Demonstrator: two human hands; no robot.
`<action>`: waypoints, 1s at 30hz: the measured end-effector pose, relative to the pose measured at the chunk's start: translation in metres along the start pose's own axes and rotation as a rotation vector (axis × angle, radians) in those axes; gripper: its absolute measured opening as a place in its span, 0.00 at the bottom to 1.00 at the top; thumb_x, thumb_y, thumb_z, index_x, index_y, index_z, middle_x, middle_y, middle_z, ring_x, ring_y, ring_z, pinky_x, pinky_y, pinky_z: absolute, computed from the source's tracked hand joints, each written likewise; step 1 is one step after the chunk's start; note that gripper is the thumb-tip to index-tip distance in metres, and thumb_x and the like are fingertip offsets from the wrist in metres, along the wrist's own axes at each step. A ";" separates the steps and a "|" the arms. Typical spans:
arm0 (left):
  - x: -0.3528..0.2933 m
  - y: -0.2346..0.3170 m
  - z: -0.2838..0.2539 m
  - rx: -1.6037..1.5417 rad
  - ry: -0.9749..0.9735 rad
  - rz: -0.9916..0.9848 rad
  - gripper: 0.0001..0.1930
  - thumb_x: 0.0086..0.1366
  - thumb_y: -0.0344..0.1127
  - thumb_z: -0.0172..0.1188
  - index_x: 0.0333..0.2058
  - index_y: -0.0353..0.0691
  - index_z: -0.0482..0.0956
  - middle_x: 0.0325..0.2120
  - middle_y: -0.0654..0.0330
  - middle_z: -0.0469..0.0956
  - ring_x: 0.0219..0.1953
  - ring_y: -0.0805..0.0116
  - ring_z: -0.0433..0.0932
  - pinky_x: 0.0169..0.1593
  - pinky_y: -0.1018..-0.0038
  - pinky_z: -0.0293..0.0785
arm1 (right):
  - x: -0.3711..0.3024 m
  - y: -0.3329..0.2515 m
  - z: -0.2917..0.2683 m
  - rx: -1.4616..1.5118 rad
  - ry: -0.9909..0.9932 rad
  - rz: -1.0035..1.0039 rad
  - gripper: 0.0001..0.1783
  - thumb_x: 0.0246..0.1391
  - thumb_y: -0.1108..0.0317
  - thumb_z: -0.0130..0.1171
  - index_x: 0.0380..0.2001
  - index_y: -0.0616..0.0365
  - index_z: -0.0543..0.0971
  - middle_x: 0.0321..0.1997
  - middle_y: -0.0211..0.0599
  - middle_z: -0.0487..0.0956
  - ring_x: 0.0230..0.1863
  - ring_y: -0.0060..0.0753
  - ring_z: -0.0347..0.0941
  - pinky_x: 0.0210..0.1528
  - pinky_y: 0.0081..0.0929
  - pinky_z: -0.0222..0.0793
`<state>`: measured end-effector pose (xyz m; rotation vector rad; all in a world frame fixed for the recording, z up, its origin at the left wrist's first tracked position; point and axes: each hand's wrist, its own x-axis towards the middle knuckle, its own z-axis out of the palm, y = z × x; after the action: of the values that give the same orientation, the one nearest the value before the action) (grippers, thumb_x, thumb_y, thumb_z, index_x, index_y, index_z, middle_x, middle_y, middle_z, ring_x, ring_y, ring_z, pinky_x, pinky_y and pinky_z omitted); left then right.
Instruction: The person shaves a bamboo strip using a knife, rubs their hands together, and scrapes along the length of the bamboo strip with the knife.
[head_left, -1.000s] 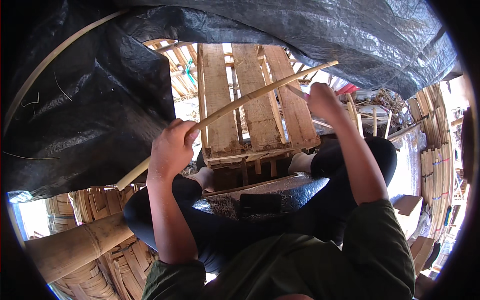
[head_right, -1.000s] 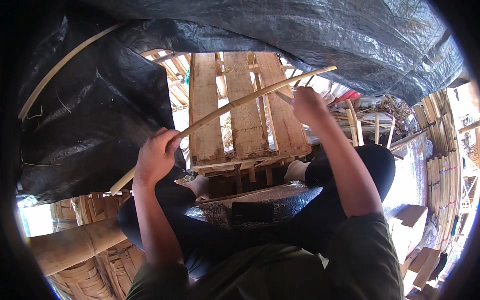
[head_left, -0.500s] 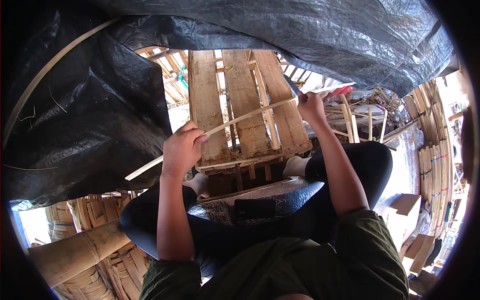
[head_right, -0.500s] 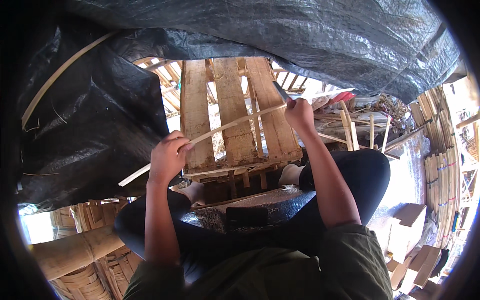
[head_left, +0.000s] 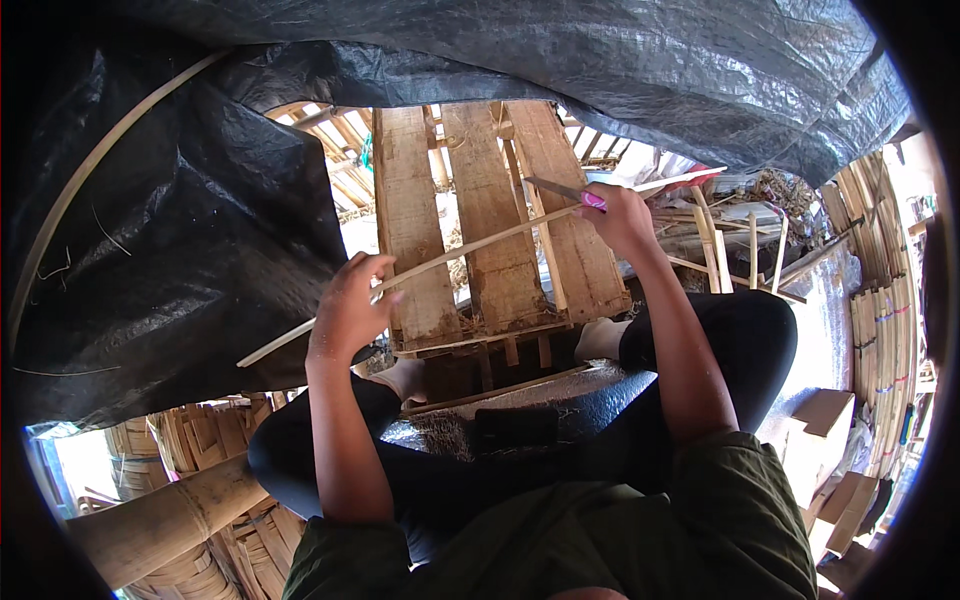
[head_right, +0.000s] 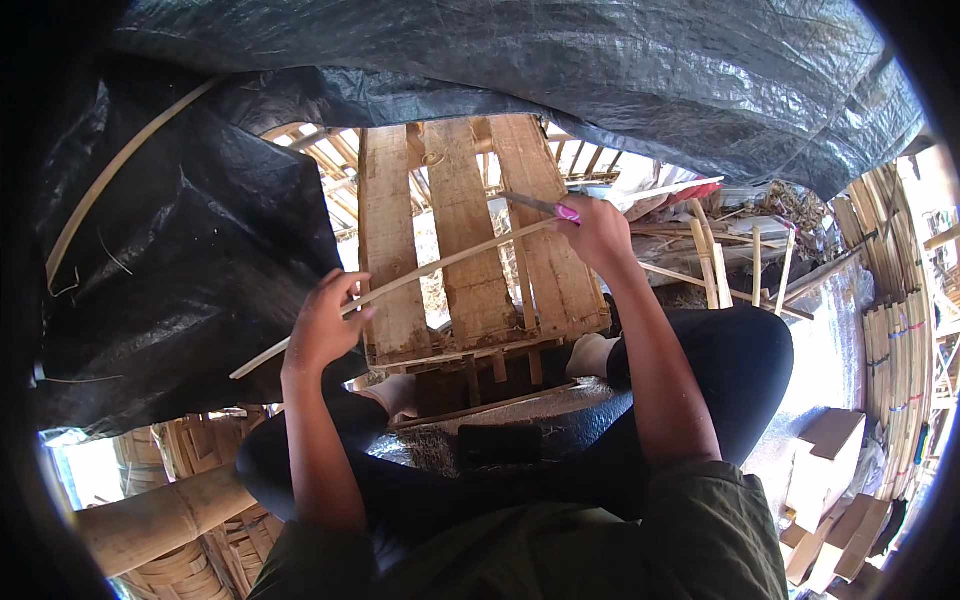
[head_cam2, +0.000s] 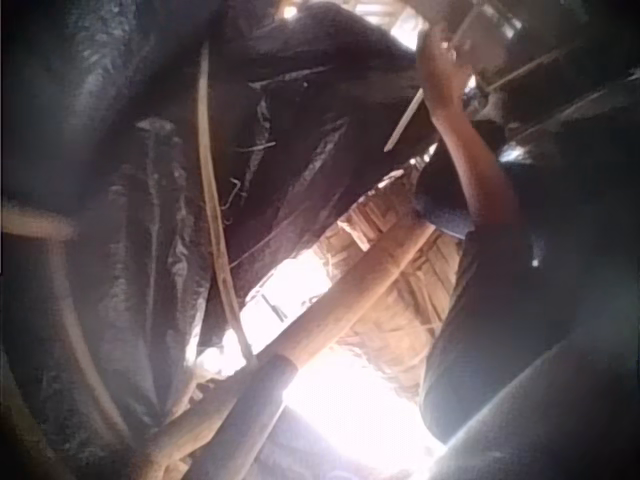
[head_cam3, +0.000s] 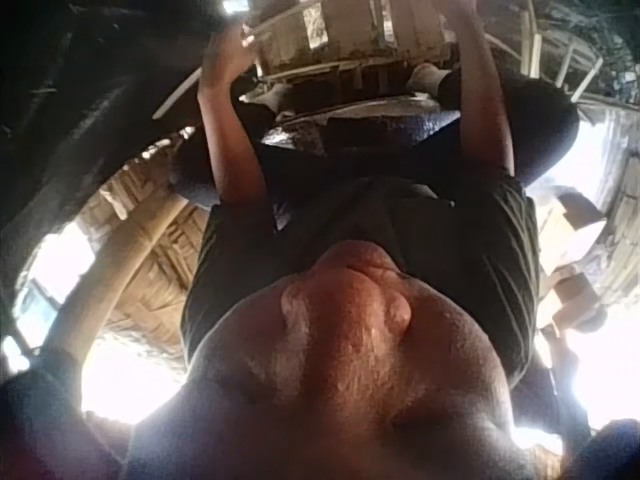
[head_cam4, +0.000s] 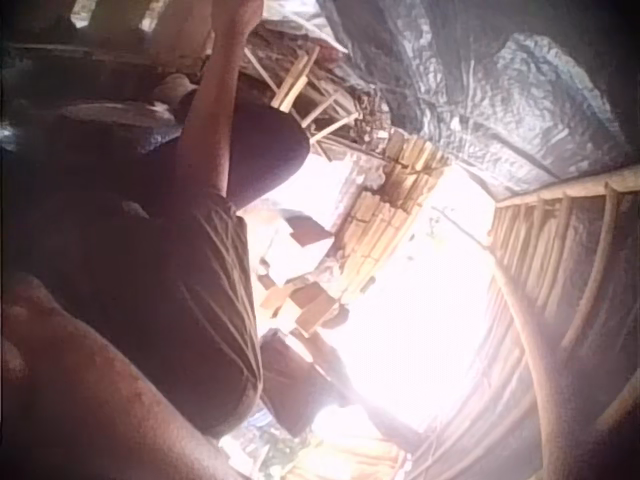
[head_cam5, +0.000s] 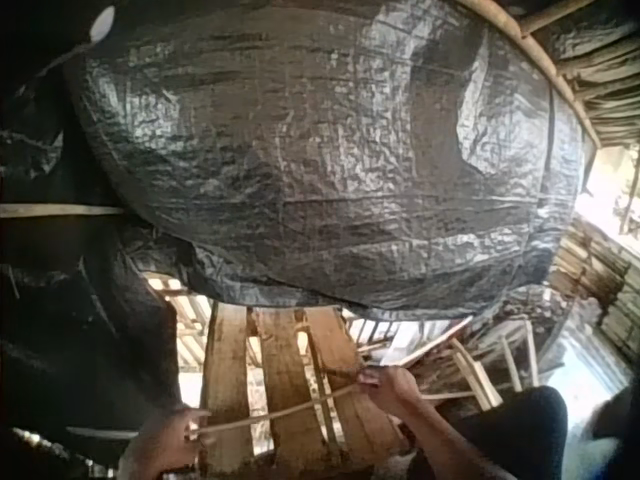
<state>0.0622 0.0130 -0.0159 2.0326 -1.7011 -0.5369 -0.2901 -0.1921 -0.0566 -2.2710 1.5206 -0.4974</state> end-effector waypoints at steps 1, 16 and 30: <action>0.001 0.004 0.005 0.008 0.020 0.029 0.14 0.62 0.33 0.70 0.46 0.40 0.84 0.42 0.54 0.80 0.47 0.50 0.80 0.51 0.60 0.75 | -0.001 -0.005 -0.001 0.014 -0.040 -0.025 0.14 0.55 0.59 0.70 0.41 0.53 0.84 0.33 0.50 0.84 0.40 0.60 0.81 0.42 0.49 0.74; 0.000 0.022 0.030 0.032 0.027 0.079 0.11 0.62 0.35 0.70 0.44 0.43 0.89 0.39 0.56 0.82 0.41 0.53 0.84 0.46 0.61 0.79 | 0.095 -0.105 0.076 -0.008 0.094 -0.145 0.10 0.61 0.67 0.58 0.37 0.61 0.85 0.31 0.60 0.83 0.31 0.53 0.82 0.36 0.44 0.76; 0.005 0.025 0.041 -0.082 0.083 0.106 0.11 0.62 0.33 0.70 0.44 0.41 0.88 0.36 0.54 0.80 0.39 0.52 0.82 0.43 0.61 0.77 | -0.028 -0.090 -0.029 0.060 0.079 -0.021 0.11 0.65 0.68 0.54 0.41 0.62 0.82 0.32 0.59 0.83 0.37 0.66 0.81 0.41 0.54 0.74</action>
<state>0.0202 0.0013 -0.0364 1.8703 -1.6977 -0.4724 -0.2415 -0.1371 0.0097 -2.2479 1.4991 -0.6373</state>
